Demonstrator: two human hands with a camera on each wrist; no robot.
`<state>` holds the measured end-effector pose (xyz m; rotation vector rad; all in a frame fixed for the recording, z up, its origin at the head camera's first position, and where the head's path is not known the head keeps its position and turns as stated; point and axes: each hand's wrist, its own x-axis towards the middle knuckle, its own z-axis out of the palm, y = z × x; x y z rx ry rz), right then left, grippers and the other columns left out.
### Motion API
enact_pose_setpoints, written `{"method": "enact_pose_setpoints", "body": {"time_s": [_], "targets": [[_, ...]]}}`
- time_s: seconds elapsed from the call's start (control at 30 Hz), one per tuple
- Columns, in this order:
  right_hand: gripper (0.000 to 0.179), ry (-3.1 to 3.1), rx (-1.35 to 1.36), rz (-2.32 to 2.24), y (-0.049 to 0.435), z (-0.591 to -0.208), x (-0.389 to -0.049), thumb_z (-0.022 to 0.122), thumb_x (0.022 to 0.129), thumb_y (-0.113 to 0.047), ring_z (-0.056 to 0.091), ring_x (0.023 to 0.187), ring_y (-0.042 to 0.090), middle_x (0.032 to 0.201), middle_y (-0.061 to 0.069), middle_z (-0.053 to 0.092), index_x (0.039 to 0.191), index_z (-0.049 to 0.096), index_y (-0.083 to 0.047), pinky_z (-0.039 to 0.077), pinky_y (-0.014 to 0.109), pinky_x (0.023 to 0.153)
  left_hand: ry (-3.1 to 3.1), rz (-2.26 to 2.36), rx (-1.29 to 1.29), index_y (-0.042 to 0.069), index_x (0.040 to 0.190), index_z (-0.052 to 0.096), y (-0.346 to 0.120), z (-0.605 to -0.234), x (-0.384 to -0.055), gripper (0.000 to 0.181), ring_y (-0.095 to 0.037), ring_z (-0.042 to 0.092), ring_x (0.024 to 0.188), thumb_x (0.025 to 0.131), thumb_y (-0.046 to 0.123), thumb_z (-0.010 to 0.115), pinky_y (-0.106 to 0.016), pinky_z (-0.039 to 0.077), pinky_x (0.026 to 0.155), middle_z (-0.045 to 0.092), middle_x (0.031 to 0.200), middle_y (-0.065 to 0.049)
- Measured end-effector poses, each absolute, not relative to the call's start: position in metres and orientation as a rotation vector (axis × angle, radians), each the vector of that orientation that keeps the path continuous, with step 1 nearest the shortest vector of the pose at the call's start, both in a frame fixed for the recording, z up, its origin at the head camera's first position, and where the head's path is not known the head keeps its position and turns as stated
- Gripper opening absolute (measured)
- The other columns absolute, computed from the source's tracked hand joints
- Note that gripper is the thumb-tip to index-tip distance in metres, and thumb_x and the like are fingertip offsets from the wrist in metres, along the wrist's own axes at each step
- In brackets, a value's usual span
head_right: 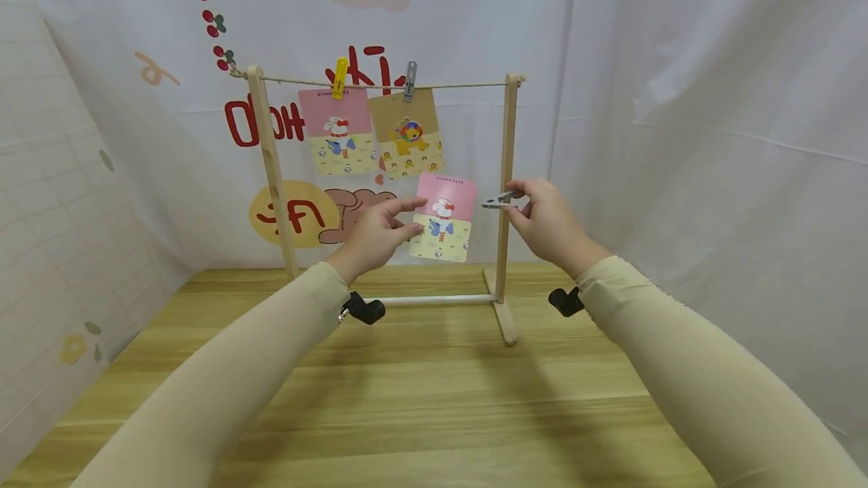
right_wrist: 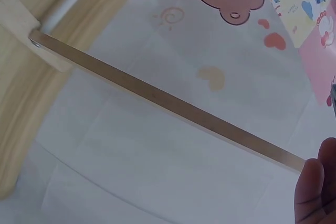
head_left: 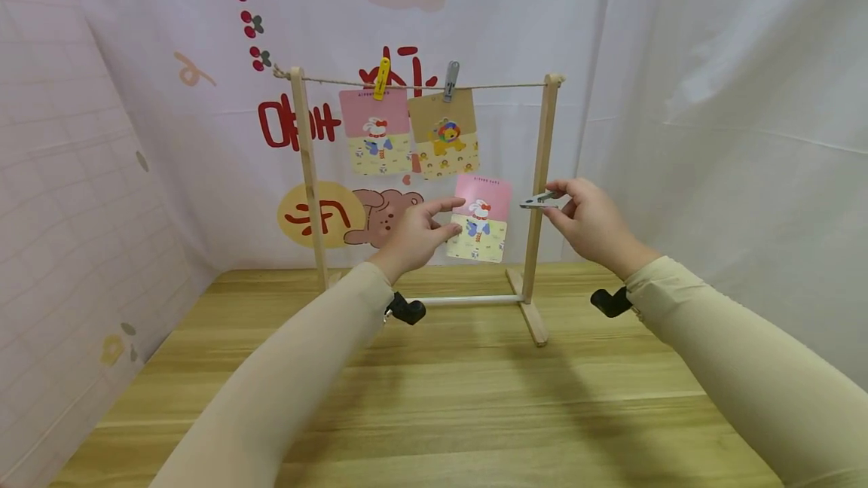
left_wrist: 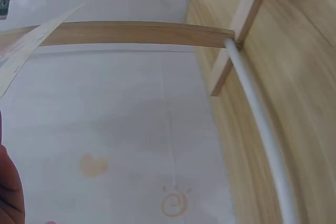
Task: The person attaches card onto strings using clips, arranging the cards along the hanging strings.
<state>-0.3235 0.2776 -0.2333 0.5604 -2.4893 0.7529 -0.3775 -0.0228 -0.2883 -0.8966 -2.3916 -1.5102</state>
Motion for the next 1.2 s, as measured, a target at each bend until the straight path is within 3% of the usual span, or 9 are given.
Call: {"method": "enact_pose_setpoints", "body": {"time_s": [0.27,0.5,0.73,0.93,1.13,1.2], "targets": [[0.03,-2.387,0.539,0.722,0.272,-0.207,-0.328,0.068,0.101,-0.007,0.058,0.079,0.023,0.118,0.022,0.062,0.129,0.067,0.003,0.04,0.018,0.057,-2.389,-1.499,-0.854,0.034,0.149,0.06,-0.015,-0.265,-0.38,0.047,-0.023,0.067,0.083,0.103,0.024,0.07,-0.029,0.044,0.055,0.06,0.151,0.005],[0.034,-2.355,0.515,0.712,0.268,-0.179,-0.334,0.065,0.101,-0.005,0.059,0.08,0.018,0.119,0.023,0.062,0.133,0.064,0.007,0.041,0.015,0.059,-2.373,-1.556,-0.852,0.037,0.151,0.057,-0.007,-0.245,-0.384,0.05,-0.022,0.053,0.067,0.104,0.023,0.068,-0.028,0.038,0.049,0.056,0.154,0.007],[0.036,-2.33,0.49,0.658,0.265,-0.157,-0.34,0.063,0.102,-0.008,0.061,0.083,0.023,0.122,0.022,0.063,0.136,0.064,0.005,0.04,0.011,0.063,-2.311,-1.576,-0.871,0.032,0.152,0.057,-0.001,-0.232,-0.391,0.051,-0.018,0.066,0.093,0.104,0.019,0.068,-0.029,0.049,0.066,0.053,0.157,0.006],[0.035,-2.317,0.464,0.616,0.258,-0.142,-0.344,0.062,0.103,-0.008,0.062,0.092,0.031,0.125,0.023,0.064,0.136,0.064,0.003,0.042,0.019,0.074,-2.287,-1.535,-0.843,0.031,0.15,0.058,0.004,-0.223,-0.394,0.05,-0.018,0.067,0.09,0.103,0.018,0.07,-0.028,0.046,0.062,0.055,0.156,0.006],[0.034,-2.276,0.466,0.567,0.25,-0.126,-0.35,0.062,0.103,-0.007,0.06,0.104,0.035,0.129,0.023,0.064,0.136,0.064,0.002,0.047,0.037,0.084,-2.249,-1.54,-0.831,0.029,0.15,0.059,0.009,-0.213,-0.396,0.05,-0.035,0.068,0.097,0.103,0.015,0.069,-0.027,0.045,0.061,0.055,0.157,0.004],[0.033,-2.262,0.468,0.558,0.249,-0.12,-0.352,0.062,0.104,-0.007,0.057,0.109,0.035,0.13,0.023,0.065,0.136,0.065,0.002,0.046,0.04,0.087,-2.241,-1.535,-0.828,0.028,0.15,0.059,0.011,-0.211,-0.396,0.05,-0.033,0.069,0.098,0.103,0.015,0.069,-0.027,0.044,0.06,0.056,0.156,0.003]]}}
